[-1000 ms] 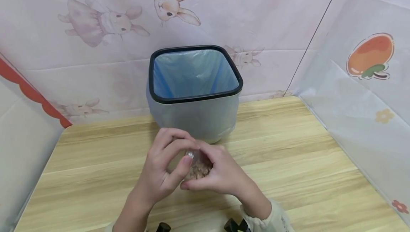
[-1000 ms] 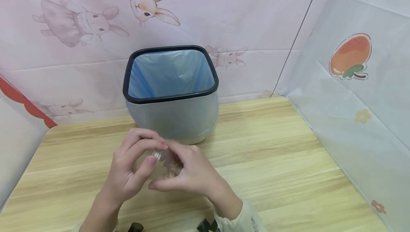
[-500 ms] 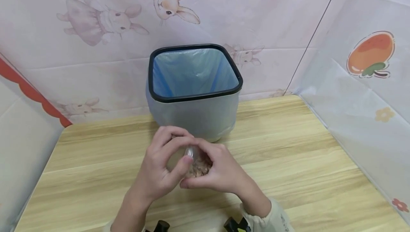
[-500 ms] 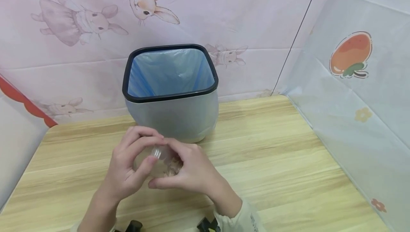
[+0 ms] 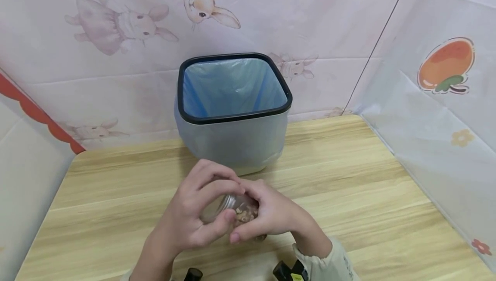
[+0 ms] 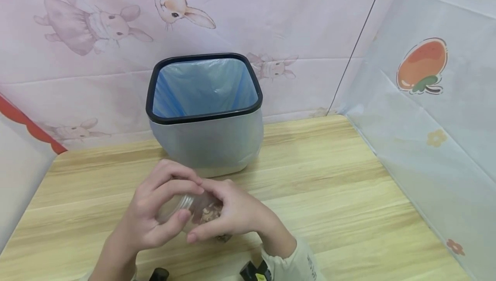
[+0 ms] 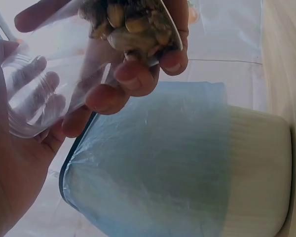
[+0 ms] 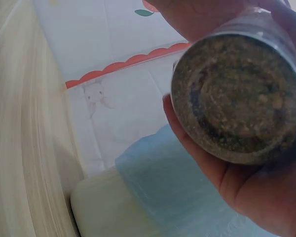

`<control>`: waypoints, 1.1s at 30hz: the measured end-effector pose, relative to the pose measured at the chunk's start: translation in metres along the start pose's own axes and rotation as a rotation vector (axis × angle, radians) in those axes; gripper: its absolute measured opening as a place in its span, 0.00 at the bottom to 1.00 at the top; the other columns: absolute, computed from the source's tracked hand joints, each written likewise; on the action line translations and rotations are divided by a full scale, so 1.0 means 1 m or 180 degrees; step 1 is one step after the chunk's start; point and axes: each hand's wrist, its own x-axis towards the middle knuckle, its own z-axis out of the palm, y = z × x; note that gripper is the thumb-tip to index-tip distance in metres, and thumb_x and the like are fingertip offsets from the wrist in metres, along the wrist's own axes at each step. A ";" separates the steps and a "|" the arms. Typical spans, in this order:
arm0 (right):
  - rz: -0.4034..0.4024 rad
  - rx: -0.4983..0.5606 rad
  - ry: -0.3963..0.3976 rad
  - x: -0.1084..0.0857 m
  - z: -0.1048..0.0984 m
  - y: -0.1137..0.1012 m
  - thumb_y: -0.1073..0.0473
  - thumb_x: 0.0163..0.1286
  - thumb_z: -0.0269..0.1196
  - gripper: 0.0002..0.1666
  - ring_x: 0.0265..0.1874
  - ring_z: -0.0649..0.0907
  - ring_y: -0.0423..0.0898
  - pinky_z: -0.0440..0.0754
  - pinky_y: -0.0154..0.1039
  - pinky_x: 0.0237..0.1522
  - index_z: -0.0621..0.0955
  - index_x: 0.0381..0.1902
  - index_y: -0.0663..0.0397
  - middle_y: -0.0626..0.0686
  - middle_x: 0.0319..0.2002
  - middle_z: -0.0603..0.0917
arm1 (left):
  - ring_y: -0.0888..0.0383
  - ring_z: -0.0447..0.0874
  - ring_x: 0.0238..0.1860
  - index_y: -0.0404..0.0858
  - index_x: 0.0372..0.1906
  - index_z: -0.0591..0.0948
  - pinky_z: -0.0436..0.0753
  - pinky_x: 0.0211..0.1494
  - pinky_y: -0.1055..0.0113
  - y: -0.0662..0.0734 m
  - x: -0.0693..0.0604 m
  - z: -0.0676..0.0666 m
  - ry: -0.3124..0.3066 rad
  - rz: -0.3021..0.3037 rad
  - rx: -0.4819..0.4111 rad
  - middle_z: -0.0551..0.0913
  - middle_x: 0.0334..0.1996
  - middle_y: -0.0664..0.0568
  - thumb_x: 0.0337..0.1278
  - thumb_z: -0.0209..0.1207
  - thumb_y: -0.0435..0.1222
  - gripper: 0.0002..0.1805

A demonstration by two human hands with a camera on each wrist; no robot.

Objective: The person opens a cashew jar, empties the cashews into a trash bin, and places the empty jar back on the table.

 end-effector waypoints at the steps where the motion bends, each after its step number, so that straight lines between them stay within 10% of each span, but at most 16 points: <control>1: 0.0020 -0.0080 0.0049 0.000 0.000 -0.001 0.54 0.52 0.78 0.35 0.35 0.82 0.36 0.85 0.36 0.36 0.75 0.56 0.47 0.46 0.39 0.83 | 0.52 0.75 0.42 0.37 0.41 0.83 0.73 0.49 0.66 0.000 0.000 0.000 0.0004 -0.0019 0.0013 0.81 0.40 0.47 0.71 0.51 0.42 0.14; 16: 0.0166 -0.1023 0.0738 0.003 0.013 -0.006 0.46 0.49 0.80 0.43 0.32 0.80 0.34 0.79 0.29 0.33 0.74 0.62 0.36 0.37 0.38 0.82 | 0.52 0.74 0.42 0.39 0.39 0.83 0.71 0.48 0.65 -0.003 -0.004 0.002 0.0117 -0.0310 0.0303 0.81 0.40 0.48 0.67 0.49 0.38 0.13; 33: 0.0063 -0.2096 0.1373 0.010 0.022 0.000 0.44 0.48 0.76 0.41 0.28 0.78 0.33 0.77 0.23 0.33 0.77 0.61 0.43 0.40 0.36 0.83 | 0.54 0.73 0.45 0.43 0.41 0.84 0.70 0.48 0.64 -0.005 -0.011 0.002 0.0076 -0.1061 0.0558 0.81 0.42 0.55 0.61 0.52 0.39 0.11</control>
